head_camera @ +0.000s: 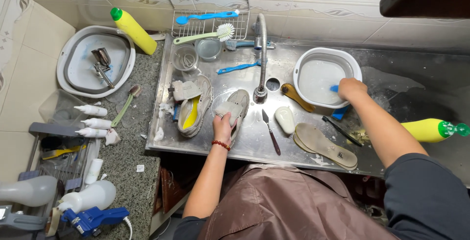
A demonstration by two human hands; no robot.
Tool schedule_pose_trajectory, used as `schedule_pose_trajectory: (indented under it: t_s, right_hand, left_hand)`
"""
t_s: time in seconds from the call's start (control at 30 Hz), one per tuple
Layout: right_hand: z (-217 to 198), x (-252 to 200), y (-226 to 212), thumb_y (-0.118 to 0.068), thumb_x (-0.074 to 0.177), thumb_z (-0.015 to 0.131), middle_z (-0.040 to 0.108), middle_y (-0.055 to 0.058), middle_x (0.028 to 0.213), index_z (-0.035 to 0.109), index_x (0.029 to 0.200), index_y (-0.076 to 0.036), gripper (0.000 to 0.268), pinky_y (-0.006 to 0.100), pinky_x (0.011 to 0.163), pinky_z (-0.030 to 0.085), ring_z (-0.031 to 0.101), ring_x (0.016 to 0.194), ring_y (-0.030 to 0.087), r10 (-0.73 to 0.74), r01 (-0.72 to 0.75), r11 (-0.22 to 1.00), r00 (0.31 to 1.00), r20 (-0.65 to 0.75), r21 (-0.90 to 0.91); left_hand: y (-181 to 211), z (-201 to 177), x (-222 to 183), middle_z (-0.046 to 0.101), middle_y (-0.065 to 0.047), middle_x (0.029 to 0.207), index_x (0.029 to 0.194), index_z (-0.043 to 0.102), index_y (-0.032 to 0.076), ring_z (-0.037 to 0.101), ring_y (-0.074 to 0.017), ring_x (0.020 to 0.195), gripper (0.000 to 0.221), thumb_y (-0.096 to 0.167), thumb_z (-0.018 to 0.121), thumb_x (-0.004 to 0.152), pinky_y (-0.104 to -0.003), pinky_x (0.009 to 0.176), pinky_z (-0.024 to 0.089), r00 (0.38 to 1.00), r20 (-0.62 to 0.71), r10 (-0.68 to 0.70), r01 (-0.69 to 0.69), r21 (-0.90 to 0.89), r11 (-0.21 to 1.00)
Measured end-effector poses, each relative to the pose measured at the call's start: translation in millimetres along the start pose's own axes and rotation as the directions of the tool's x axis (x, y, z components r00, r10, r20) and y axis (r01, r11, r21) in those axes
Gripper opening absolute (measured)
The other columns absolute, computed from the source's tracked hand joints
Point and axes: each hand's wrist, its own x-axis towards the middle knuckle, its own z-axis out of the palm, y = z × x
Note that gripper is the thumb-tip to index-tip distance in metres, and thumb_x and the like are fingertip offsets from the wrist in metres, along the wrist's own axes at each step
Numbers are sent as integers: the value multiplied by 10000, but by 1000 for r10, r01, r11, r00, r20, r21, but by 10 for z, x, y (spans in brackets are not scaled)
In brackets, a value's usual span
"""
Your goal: The recorder is washing a dirty white sneaker using a brush and soap in a sink.
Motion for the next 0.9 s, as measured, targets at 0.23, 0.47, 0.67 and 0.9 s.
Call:
schedule_pose_trajectory:
  t_s: [0.23,0.47,0.67,0.9]
  right_hand:
    - [447,794,-190,-117,941,617,700,281,1212,720,1272,-31,358,488,976,522,659,1137,469,-72,153,948,957,-281,280]
    - [526,315,-308,-212,927,618,676,236,1257,670,1370,-162,449,470,1010,490,627,1160,442,-264,372,844,916,-303,387]
    - [541,130,-251,-242,995,568,687,259,1242,676,1379,-151,410,500,997,491,638,1150,451,-131,274,857,934,-331,436]
    - [253,-684,-382,-253,1012,564,697,280,1149,674,1363,-120,392,573,879,502,648,1066,488,7,185,875,919,-394,447]
  left_hand:
    - [-37,-94,106,661,-154,1194,1229,590,-47,661,-265,1080,307,55,597,939,-383,917,558,994,108,10,25,-321,947]
    - [-116,-123,165,635,-173,1220,1224,576,-65,628,-278,1131,298,57,598,954,-399,1004,510,983,183,-9,82,-397,914]
    - [-112,-201,204,608,-216,1265,1255,525,-95,614,-348,1182,373,-4,512,894,-500,1023,509,961,275,-5,152,-513,845]
    - [-164,-384,-9,572,-216,1388,1393,493,-70,568,-361,1285,496,0,481,901,-498,1079,476,897,442,-14,258,-497,828]
